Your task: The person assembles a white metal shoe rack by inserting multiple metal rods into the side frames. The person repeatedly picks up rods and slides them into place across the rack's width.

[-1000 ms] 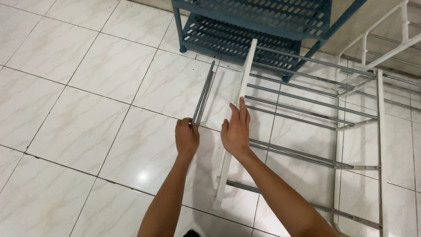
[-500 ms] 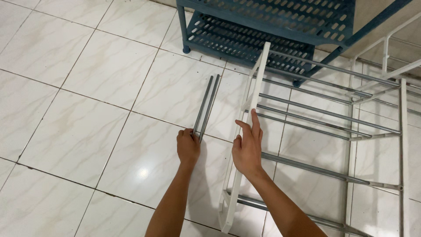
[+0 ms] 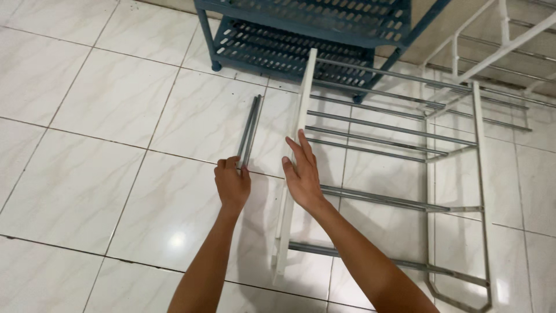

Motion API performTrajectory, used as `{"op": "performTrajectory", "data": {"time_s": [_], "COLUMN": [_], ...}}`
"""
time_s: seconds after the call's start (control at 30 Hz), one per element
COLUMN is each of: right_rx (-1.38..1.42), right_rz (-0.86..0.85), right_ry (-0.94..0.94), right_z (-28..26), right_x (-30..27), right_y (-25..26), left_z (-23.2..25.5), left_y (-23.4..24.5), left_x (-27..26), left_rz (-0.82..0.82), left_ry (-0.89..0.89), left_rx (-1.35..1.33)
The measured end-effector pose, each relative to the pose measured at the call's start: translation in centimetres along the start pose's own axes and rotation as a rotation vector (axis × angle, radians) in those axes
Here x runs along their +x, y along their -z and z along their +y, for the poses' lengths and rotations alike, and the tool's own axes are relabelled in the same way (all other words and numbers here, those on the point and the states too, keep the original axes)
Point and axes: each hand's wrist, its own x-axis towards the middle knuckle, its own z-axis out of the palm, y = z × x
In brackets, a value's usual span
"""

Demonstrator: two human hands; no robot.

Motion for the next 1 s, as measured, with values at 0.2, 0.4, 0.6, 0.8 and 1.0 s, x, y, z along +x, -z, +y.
{"op": "performTrajectory", "data": {"time_s": [0.2, 0.4, 0.6, 0.8, 1.0], "right_rx": [-0.019, -0.060, -0.148, -0.093, -0.153], "right_rz": [0.118, -0.037, 0.016, 0.005, -0.075], "right_ry": [0.105, -0.302, 0.015, -0.103, -0.124], "right_z": [5.8, 11.2, 12.9, 12.2, 12.1], "right_x": [-1.7, -3.9, -6.0, -8.7, -10.4], "right_y": [4.4, 6.6, 5.4, 5.4, 5.8], "left_z": [9.7, 17.0, 16.9, 15.4, 15.3], "left_y": [2.3, 2.3, 0.2, -0.2, -0.5], "left_x": [-0.5, -0.1, -1.5, -3.3, -3.4], "left_rz": [-0.134, -0.218, -0.142, -0.152, -0.069], "left_ry": [-0.273, -0.629, -0.581, -0.362, -0.412], "left_rx": [-0.140, 0.272, 0.397, 0.172, 0.067]}}
